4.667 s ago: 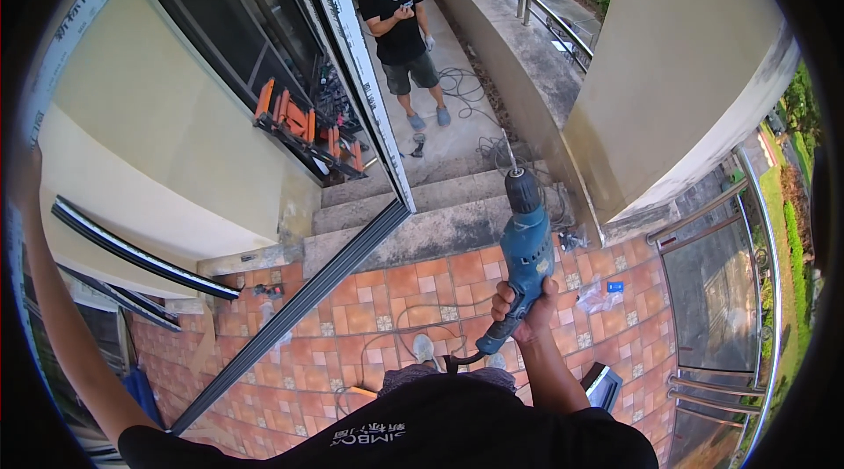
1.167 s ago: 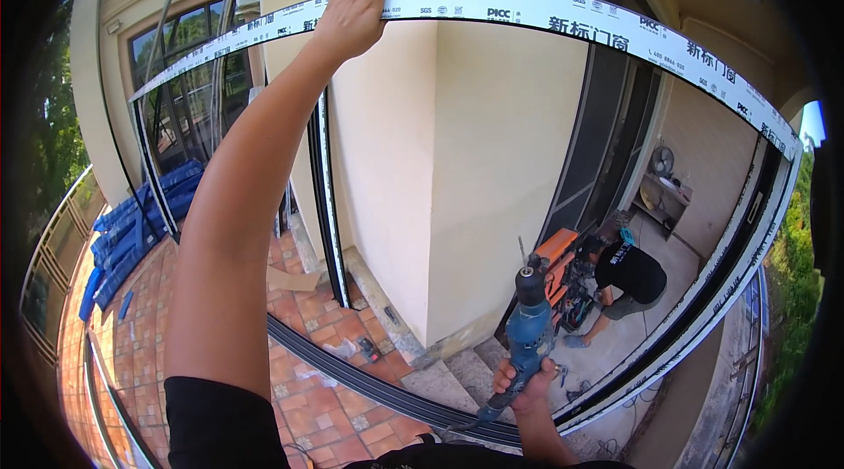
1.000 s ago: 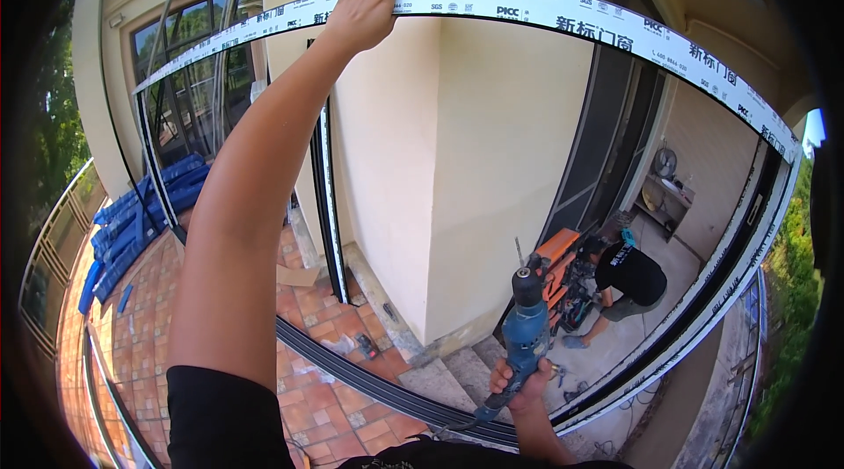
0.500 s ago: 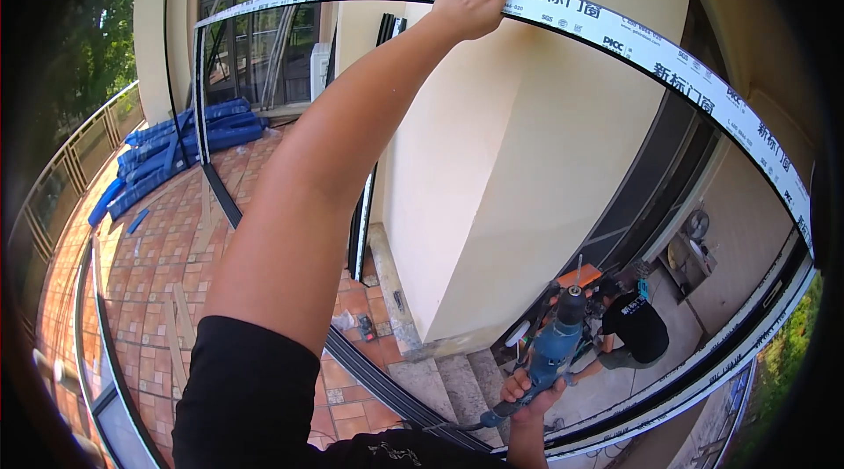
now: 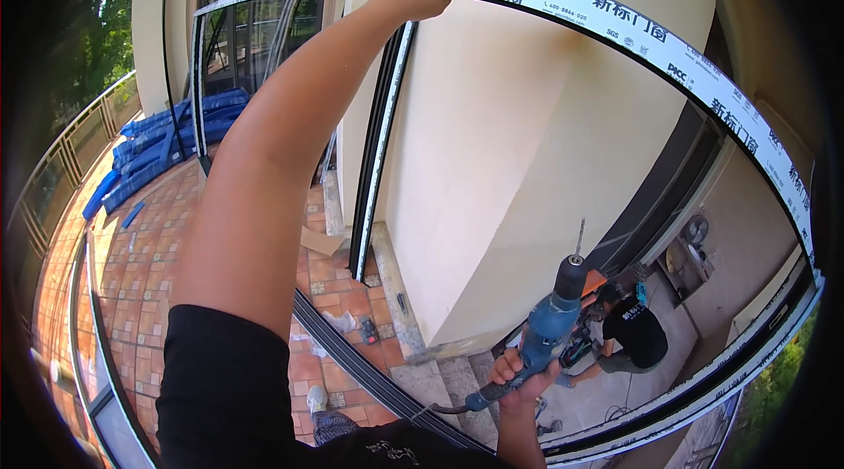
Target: The person holds a white metal door frame upright with one hand and uses an electric drill to bore holes into the top segment of the frame.
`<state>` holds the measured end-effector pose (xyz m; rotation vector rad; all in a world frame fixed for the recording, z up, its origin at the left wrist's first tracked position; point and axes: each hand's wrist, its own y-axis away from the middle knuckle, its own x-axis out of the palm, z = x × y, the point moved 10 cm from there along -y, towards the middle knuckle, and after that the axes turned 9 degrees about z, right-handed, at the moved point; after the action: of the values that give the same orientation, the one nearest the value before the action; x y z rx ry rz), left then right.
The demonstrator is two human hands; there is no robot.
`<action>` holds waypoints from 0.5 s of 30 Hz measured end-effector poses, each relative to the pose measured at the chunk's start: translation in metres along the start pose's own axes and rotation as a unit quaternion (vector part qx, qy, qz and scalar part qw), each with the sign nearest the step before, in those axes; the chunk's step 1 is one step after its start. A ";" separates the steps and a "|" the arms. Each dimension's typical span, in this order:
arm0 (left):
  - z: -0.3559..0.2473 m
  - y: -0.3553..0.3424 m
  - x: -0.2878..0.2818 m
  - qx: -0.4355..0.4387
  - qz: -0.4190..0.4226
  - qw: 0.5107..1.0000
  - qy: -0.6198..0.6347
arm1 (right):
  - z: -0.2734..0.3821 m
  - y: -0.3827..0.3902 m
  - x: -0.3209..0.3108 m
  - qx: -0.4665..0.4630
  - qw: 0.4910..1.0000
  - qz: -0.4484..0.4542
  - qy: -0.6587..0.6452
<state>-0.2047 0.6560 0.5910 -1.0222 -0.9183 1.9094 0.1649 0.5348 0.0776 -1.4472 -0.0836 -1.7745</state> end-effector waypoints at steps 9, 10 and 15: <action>0.074 0.017 0.031 0.102 -0.022 0.987 0.120 | -0.087 -0.066 0.010 -0.064 0.998 0.008 0.016; 0.082 0.016 0.038 0.098 -0.009 0.986 0.131 | -0.094 -0.072 0.012 -0.065 0.998 0.005 0.025; 0.155 0.041 0.099 0.098 -0.079 0.988 0.090 | -0.148 -0.114 0.033 -0.086 0.996 0.011 0.026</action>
<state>-0.3902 0.6879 0.5887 -0.9568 -0.6732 1.7076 -0.0217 0.5145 0.1049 -1.5150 0.1160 -1.8370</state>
